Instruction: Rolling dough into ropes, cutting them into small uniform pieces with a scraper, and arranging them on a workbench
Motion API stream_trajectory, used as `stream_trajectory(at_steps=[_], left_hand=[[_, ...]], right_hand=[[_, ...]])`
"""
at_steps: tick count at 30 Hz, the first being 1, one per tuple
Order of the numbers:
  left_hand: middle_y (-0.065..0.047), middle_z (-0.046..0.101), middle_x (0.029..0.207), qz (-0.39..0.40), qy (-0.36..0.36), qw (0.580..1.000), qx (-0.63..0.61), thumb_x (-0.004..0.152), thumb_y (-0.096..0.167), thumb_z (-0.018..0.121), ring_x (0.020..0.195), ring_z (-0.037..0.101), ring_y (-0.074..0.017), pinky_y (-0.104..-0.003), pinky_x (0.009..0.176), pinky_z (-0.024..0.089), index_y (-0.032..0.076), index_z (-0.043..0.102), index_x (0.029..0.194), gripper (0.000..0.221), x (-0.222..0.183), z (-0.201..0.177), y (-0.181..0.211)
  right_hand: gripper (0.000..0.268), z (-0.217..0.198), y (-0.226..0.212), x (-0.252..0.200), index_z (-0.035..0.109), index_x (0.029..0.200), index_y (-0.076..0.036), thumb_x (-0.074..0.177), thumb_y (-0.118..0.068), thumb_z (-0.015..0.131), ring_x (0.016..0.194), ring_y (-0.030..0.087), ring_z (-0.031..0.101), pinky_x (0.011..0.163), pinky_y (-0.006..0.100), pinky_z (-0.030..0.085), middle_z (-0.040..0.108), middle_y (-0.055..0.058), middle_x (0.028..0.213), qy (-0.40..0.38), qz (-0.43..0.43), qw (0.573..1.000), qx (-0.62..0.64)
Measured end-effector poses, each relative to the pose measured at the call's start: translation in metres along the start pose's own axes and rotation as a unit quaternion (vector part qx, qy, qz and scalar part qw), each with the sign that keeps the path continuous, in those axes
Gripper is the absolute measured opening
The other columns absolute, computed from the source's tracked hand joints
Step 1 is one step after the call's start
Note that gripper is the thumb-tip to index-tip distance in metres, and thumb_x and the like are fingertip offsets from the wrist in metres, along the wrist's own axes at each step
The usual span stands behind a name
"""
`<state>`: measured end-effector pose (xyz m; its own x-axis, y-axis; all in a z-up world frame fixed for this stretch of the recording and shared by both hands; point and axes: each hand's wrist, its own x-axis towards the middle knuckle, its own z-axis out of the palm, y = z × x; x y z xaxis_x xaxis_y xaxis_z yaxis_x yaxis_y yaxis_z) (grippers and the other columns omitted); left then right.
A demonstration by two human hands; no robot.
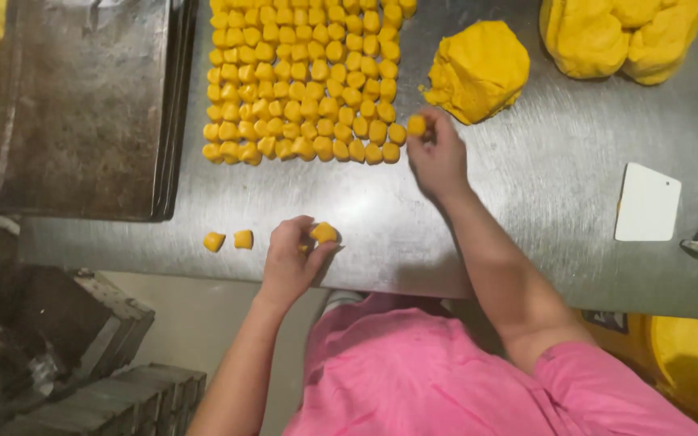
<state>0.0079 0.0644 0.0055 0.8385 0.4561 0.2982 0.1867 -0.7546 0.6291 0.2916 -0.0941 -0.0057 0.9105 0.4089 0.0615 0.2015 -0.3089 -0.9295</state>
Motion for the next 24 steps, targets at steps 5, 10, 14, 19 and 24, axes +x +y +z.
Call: stream_trajectory(at_steps=[5,10,14,19,24], left_hand=[[-0.007,0.067,0.097,0.104,0.001,0.992,-0.076,0.089,0.038,0.081,0.098,0.066,-0.0280,-0.041,0.095,0.050,0.008,0.069,0.122,0.045,0.090,0.009,0.009],[-0.009,0.068,0.098,0.176,0.004,0.984,-0.033,0.091,0.039,0.078,0.102,0.061,-0.0289,-0.046,0.095,0.045,0.010,0.072,0.120,0.041,0.213,0.070,0.025],[-0.005,0.068,0.087,0.217,-0.062,0.967,0.117,0.079,0.036,0.079,0.099,0.058,-0.0294,-0.056,0.095,0.040,0.017,0.076,0.094,0.025,0.283,0.138,0.042],[-0.007,0.072,0.102,0.182,-0.124,0.959,0.179,0.089,0.047,0.064,0.114,0.055,-0.0305,-0.060,0.104,0.035,0.018,0.081,0.092,0.034,0.282,0.148,0.052],[-0.010,0.065,0.108,0.216,0.036,0.965,0.142,0.096,0.046,0.064,0.105,0.058,-0.0347,-0.053,0.085,0.046,0.016,0.074,0.125,0.043,0.231,0.096,0.050]], right_hand=[[0.043,0.019,0.052,0.055,0.064,0.139,-0.019,0.099,-0.034,0.068,0.125,0.026,0.052,0.106,0.048,0.029,0.071,0.005,0.115,-0.023,-0.118,0.953,-0.279],[0.047,0.022,0.030,0.026,0.049,0.154,-0.012,0.113,-0.034,0.039,0.139,0.029,0.043,0.114,0.049,0.017,0.062,0.009,0.144,-0.027,-0.171,0.942,-0.286],[0.051,0.017,0.055,0.023,0.050,0.152,-0.009,0.103,-0.022,0.058,0.125,0.024,0.049,0.108,0.044,0.028,0.064,0.004,0.129,0.089,-0.230,0.930,-0.273],[0.041,0.002,0.054,0.005,0.064,0.130,-0.009,0.090,-0.019,0.070,0.116,0.031,0.057,0.104,0.050,0.037,0.067,0.008,0.115,0.112,-0.195,0.943,-0.246],[0.040,-0.003,0.056,-0.001,0.064,0.129,-0.012,0.090,-0.020,0.070,0.120,0.027,0.054,0.106,0.046,0.036,0.065,0.003,0.117,0.097,-0.220,0.948,-0.208]])
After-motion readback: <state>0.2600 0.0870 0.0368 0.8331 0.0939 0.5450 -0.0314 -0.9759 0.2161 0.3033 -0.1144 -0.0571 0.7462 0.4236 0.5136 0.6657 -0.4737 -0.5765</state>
